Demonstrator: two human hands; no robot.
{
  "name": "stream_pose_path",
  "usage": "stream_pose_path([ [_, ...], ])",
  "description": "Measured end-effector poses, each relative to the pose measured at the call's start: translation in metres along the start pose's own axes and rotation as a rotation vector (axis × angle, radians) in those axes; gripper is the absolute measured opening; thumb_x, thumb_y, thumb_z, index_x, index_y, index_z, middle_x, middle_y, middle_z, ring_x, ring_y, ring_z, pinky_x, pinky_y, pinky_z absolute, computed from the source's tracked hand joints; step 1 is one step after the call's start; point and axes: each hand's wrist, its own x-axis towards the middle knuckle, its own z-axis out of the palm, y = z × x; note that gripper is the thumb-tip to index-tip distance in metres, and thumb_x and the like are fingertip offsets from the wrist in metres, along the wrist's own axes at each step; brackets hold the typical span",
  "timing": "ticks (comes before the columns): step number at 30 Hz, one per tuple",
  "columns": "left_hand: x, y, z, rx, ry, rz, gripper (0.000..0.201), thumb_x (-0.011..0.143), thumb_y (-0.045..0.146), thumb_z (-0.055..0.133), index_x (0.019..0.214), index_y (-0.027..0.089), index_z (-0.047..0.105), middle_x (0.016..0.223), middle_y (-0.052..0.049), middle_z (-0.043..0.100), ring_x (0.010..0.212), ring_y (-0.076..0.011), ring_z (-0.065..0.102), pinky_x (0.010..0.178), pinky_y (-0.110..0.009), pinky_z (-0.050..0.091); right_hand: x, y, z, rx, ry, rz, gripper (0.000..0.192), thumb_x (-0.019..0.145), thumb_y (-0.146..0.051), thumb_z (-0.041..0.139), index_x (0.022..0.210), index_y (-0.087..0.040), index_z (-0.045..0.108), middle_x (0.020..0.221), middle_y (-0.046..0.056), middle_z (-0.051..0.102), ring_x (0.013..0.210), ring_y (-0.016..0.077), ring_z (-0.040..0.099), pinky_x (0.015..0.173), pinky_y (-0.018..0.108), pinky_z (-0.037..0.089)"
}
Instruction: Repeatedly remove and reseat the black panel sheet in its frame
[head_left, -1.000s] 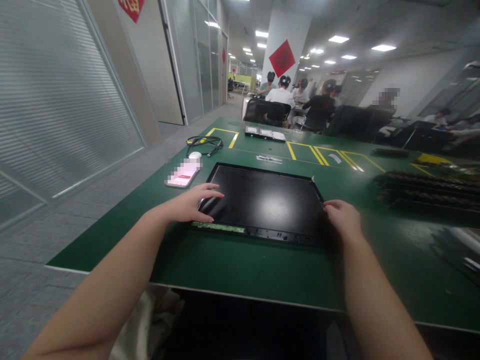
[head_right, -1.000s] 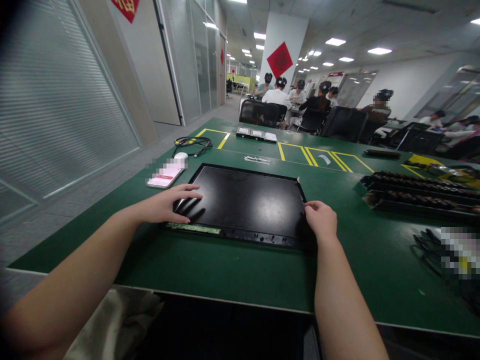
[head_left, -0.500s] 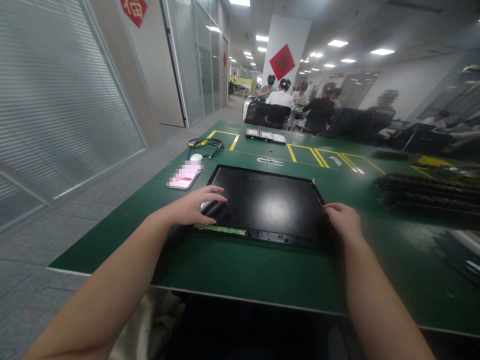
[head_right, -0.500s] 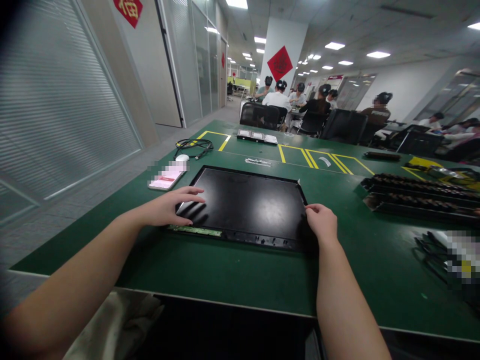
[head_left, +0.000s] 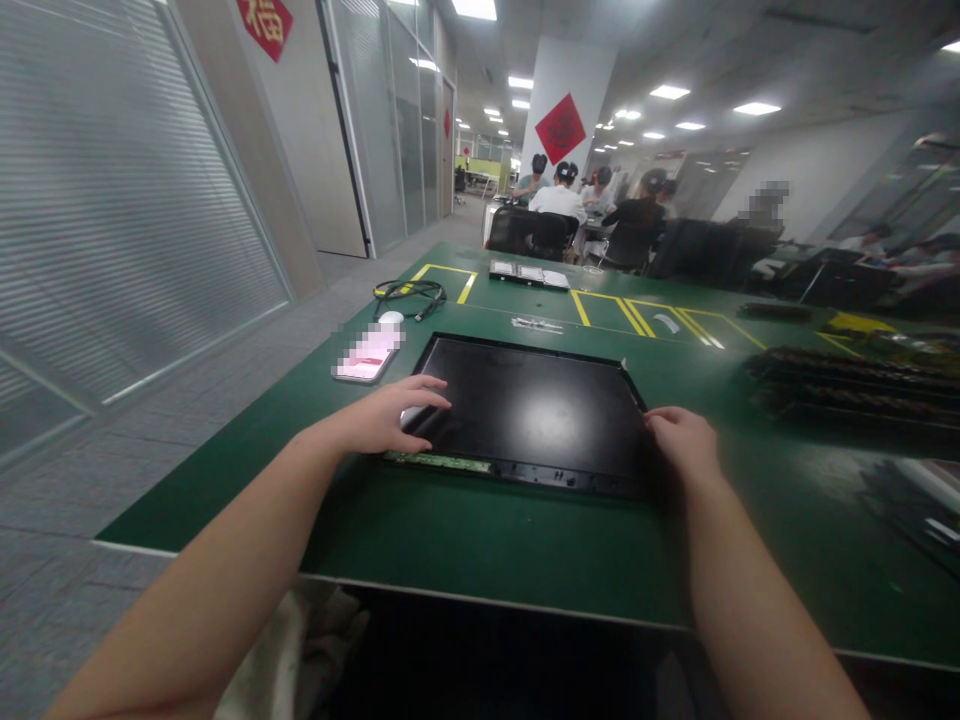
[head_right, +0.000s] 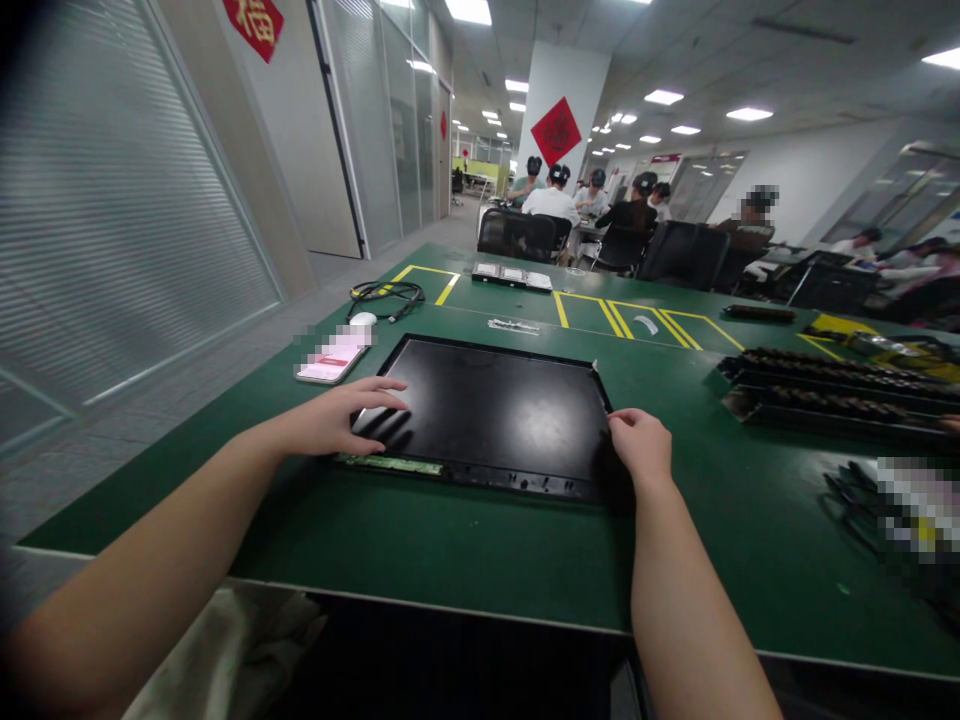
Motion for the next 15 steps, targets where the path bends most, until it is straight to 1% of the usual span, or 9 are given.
stream_pose_path([
  [3, -0.001, 0.000, 0.000, 0.003, -0.002, -0.020, 0.054, 0.078, 0.039, 0.079, 0.129, 0.024, 0.071, 0.156, -0.015, 0.051, 0.141, -0.0348, 0.052, 0.115, -0.047, 0.044, 0.000, 0.002, 0.001, 0.017, 0.002, -0.016, 0.023, 0.074, -0.027, 0.061, 0.083, -0.022, 0.081, 0.085, 0.007, 0.077, 0.078, 0.0222, 0.066, 0.073, 0.032, 0.047],
  [6, 0.000, -0.001, 0.001, 0.020, 0.011, -0.076, 0.059, 0.078, 0.050, 0.077, 0.130, 0.023, 0.071, 0.156, -0.016, 0.051, 0.142, -0.0367, 0.050, 0.116, -0.049, 0.042, 0.000, 0.002, 0.001, 0.045, -0.007, -0.003, 0.025, 0.073, -0.029, 0.061, 0.085, -0.022, 0.081, 0.083, 0.006, 0.077, 0.077, 0.0219, 0.066, 0.073, 0.032, 0.048],
  [9, 0.002, -0.006, 0.003, 0.050, 0.069, -0.160, 0.063, 0.084, 0.059, 0.067, 0.132, 0.019, 0.070, 0.155, -0.019, 0.051, 0.141, -0.0380, 0.050, 0.117, -0.050, 0.040, 0.000, 0.003, 0.001, 0.087, -0.015, 0.044, 0.028, 0.072, -0.029, 0.062, 0.090, -0.021, 0.081, 0.084, 0.006, 0.076, 0.080, 0.0232, 0.068, 0.077, 0.034, 0.050],
  [12, 0.005, -0.016, 0.007, 0.101, 0.177, -0.257, 0.067, 0.087, 0.058, 0.059, 0.136, 0.013, 0.064, 0.149, -0.023, 0.055, 0.138, -0.0398, 0.052, 0.117, -0.055, 0.038, 0.004, 0.007, 0.004, 0.092, 0.043, 0.048, 0.033, 0.074, -0.028, 0.061, 0.098, -0.020, 0.081, 0.094, 0.009, 0.078, 0.089, 0.0252, 0.070, 0.085, 0.036, 0.052],
  [14, 0.006, -0.024, 0.009, 0.142, 0.206, -0.329, 0.063, 0.087, 0.052, 0.058, 0.135, 0.012, 0.063, 0.143, -0.023, 0.061, 0.134, -0.0409, 0.055, 0.115, -0.057, 0.040, 0.009, 0.012, 0.007, 0.046, 0.071, 0.035, 0.036, 0.074, -0.027, 0.060, 0.103, -0.017, 0.081, 0.101, 0.013, 0.077, 0.096, 0.0270, 0.070, 0.090, 0.037, 0.052],
  [15, 0.007, -0.027, 0.011, 0.165, 0.201, -0.366, 0.058, 0.087, 0.049, 0.058, 0.132, 0.013, 0.064, 0.138, -0.023, 0.064, 0.131, -0.0409, 0.057, 0.113, -0.057, 0.041, 0.011, 0.015, 0.009, 0.015, 0.062, 0.037, 0.036, 0.074, -0.027, 0.061, 0.102, -0.016, 0.081, 0.101, 0.014, 0.077, 0.098, 0.0282, 0.070, 0.092, 0.038, 0.052],
])
